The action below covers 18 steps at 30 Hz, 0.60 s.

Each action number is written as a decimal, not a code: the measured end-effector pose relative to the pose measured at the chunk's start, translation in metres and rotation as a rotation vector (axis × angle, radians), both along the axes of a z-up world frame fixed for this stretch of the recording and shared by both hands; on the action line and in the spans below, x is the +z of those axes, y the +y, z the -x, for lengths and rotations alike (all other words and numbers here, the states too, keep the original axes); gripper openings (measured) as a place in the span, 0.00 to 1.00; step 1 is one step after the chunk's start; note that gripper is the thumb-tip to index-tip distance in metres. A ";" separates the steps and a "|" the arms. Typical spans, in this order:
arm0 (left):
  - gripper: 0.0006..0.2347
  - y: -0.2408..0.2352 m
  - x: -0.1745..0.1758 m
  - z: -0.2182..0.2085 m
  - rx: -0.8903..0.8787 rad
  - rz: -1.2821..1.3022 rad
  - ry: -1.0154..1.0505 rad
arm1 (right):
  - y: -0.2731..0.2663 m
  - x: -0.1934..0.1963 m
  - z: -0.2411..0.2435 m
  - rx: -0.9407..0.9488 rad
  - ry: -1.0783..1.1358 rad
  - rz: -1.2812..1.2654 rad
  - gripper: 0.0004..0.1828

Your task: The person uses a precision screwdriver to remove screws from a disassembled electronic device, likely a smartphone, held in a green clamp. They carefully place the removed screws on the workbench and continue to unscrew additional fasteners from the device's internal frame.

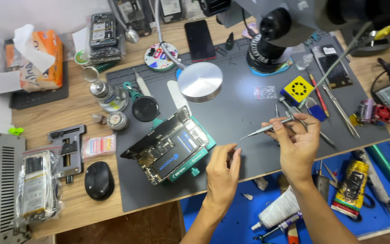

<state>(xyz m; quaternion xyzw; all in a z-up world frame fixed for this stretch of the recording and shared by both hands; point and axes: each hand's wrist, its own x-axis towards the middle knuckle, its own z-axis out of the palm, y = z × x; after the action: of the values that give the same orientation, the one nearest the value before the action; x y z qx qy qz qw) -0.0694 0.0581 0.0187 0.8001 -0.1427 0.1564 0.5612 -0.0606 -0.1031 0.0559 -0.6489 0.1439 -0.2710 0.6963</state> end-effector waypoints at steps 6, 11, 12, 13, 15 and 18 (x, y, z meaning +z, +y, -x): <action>0.07 -0.025 -0.005 -0.009 0.012 0.019 0.049 | -0.022 -0.022 0.004 0.034 -0.048 -0.008 0.23; 0.02 -0.029 -0.005 -0.014 0.023 -0.113 -0.002 | -0.036 -0.025 0.005 0.047 -0.079 0.002 0.23; 0.01 -0.029 -0.007 -0.016 0.038 -0.168 -0.036 | -0.040 -0.027 0.004 0.041 -0.102 0.033 0.23; 0.01 -0.028 -0.010 -0.018 0.038 -0.173 -0.037 | -0.049 -0.027 0.005 0.041 -0.103 0.028 0.23; 0.02 -0.026 -0.016 -0.024 0.083 -0.379 -0.110 | -0.064 -0.025 0.005 0.005 -0.145 0.175 0.20; 0.03 -0.028 -0.012 -0.028 0.085 -0.461 -0.158 | -0.072 -0.004 0.003 0.034 -0.154 0.310 0.15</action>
<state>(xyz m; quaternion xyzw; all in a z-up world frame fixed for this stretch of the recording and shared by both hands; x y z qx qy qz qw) -0.0412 0.0301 0.0064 0.8977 -0.1844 0.2050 0.3438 -0.0639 -0.1755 0.0517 -0.7282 0.0356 -0.3270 0.6013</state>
